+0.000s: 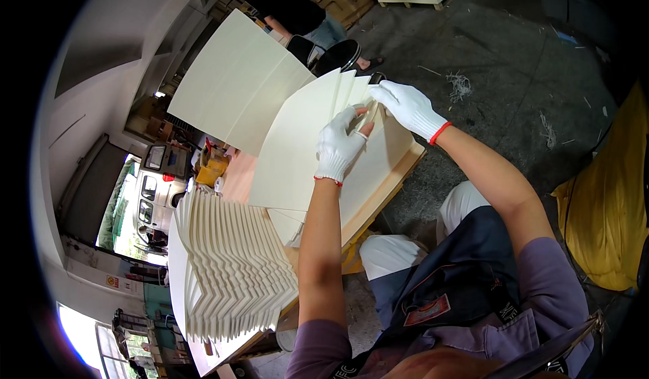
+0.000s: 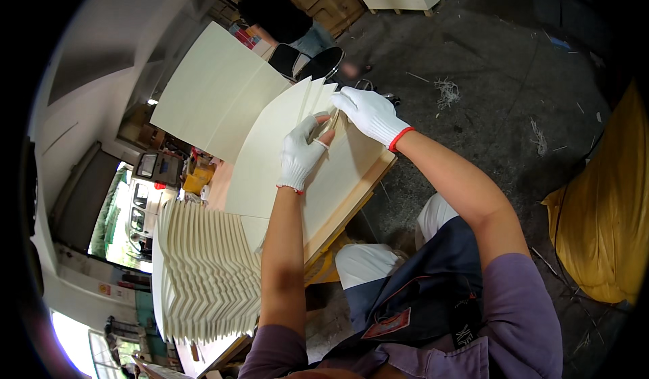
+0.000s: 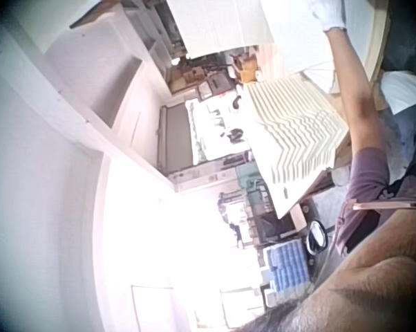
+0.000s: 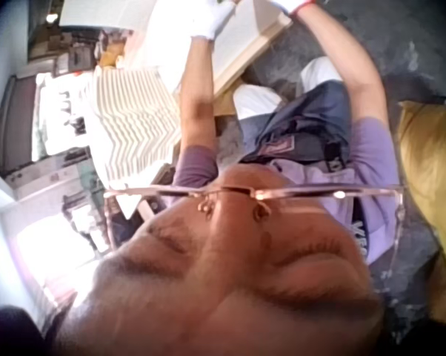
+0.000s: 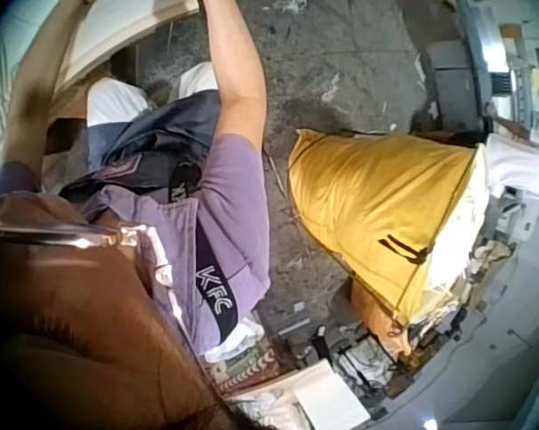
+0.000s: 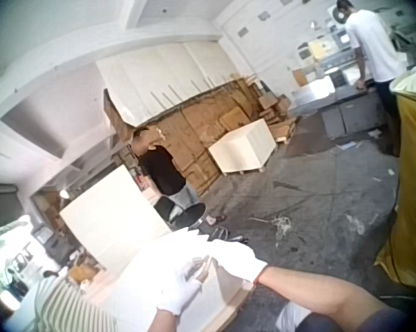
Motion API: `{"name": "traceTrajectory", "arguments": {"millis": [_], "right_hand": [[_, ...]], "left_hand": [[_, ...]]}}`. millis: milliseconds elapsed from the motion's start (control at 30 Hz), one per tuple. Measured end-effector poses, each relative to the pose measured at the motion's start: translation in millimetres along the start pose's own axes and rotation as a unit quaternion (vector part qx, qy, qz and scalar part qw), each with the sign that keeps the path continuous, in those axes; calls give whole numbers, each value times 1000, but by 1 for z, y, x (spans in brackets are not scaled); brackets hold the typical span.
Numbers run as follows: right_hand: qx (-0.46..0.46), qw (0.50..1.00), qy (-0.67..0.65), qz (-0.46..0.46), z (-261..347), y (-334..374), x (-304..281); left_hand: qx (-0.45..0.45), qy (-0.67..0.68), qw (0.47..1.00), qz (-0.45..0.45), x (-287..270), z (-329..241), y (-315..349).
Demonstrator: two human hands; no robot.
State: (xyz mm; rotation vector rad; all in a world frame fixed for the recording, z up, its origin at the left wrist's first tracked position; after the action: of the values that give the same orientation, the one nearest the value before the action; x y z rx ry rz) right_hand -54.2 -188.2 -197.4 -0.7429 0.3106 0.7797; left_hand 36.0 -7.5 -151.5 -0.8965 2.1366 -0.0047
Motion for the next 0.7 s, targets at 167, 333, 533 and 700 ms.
{"name": "traceTrajectory", "arguments": {"millis": [167,333,533,700], "right_hand": [[4,1000,12,-1,-5,1,3],[8,999,48,7,-1,0,4],[18,999,37,-4,-1,2,4],[19,999,29,-11,-2,3,4]], "left_hand": [[6,72,997,-16,1,-9,1],[47,-3,999,-8,-1,-6,2],[-23,-41,999,16,0,-10,3],[-35,-21,999,20,-1,-14,4]]}}
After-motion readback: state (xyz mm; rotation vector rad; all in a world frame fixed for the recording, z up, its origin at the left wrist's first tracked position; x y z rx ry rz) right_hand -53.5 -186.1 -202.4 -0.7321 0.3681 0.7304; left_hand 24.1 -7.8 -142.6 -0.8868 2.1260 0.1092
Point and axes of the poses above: each hand's wrist, its own y-axis away from the middle knuckle, its own x-axis out of the palm, z = x × y, the point moved 2 cm from there along -y, towards the middle knuckle, and after that the axes turned 11 degrees about y, right-handed, at the moved point
